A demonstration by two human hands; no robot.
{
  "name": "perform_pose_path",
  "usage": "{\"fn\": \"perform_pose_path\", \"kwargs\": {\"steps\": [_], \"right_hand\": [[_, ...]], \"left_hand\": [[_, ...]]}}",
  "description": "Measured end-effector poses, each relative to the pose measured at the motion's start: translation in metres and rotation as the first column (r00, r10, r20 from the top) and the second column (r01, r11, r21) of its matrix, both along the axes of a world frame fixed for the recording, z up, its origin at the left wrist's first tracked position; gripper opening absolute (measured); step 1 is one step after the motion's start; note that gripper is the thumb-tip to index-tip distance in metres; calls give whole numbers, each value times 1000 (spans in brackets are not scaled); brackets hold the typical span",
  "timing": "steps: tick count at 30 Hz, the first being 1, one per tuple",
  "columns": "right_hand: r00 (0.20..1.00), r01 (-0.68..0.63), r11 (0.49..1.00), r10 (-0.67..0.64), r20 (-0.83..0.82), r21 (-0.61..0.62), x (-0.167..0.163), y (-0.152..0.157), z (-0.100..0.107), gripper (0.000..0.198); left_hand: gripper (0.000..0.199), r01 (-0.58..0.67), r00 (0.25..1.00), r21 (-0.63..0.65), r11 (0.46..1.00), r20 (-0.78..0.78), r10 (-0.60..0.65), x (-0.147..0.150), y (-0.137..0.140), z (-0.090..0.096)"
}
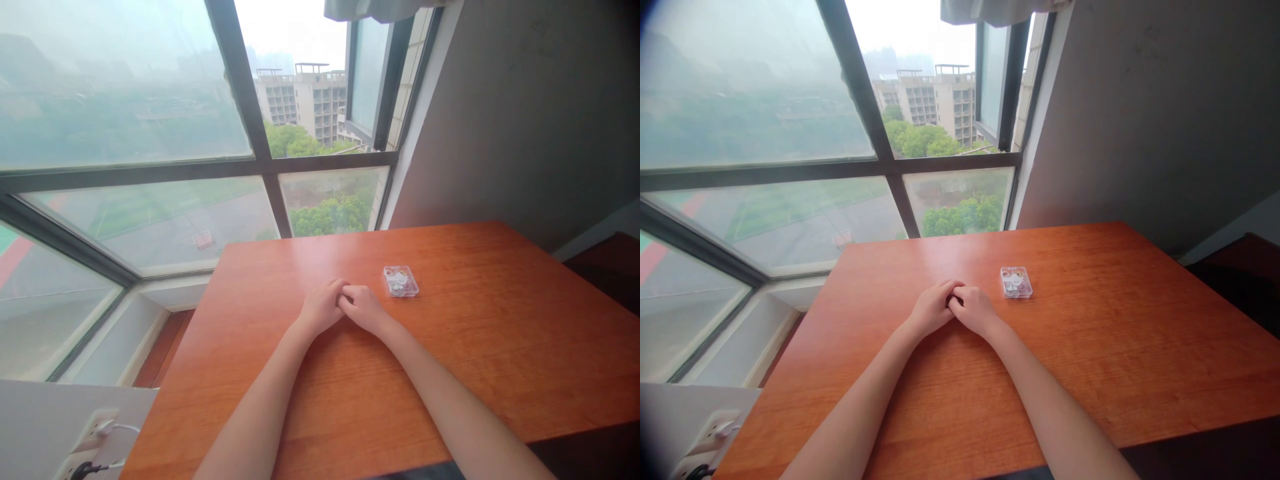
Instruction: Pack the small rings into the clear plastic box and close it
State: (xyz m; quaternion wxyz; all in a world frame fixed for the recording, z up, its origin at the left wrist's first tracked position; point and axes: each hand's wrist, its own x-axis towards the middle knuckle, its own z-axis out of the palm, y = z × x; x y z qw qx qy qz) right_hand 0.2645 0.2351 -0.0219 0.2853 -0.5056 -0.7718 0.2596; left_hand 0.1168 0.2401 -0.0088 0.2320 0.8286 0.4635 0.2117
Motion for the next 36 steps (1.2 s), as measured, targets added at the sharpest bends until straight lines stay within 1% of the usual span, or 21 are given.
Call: {"fn": "perform_pose_path", "kwargs": {"steps": [10,19,29,36], "right_hand": [[1000,-12,1000,12,-13,10,0,-1,2,19],[1000,-6,1000,6,-8,17,0,0,0,20],[999,-15,1000,15,-32,9,0,-2,3,20],[999,-23,999,24,-41,22,1,-1,1,20]], "left_hand": [[38,-13,1000,-2,1000,0,13,1,-1,1],[35,-8,1000,32,999,6,8,0,-1,-1],[35,-10,1000,22,1000,1,10,1,-2,0],[36,-3,1000,30,1000,18,2,0,0,-4]]}}
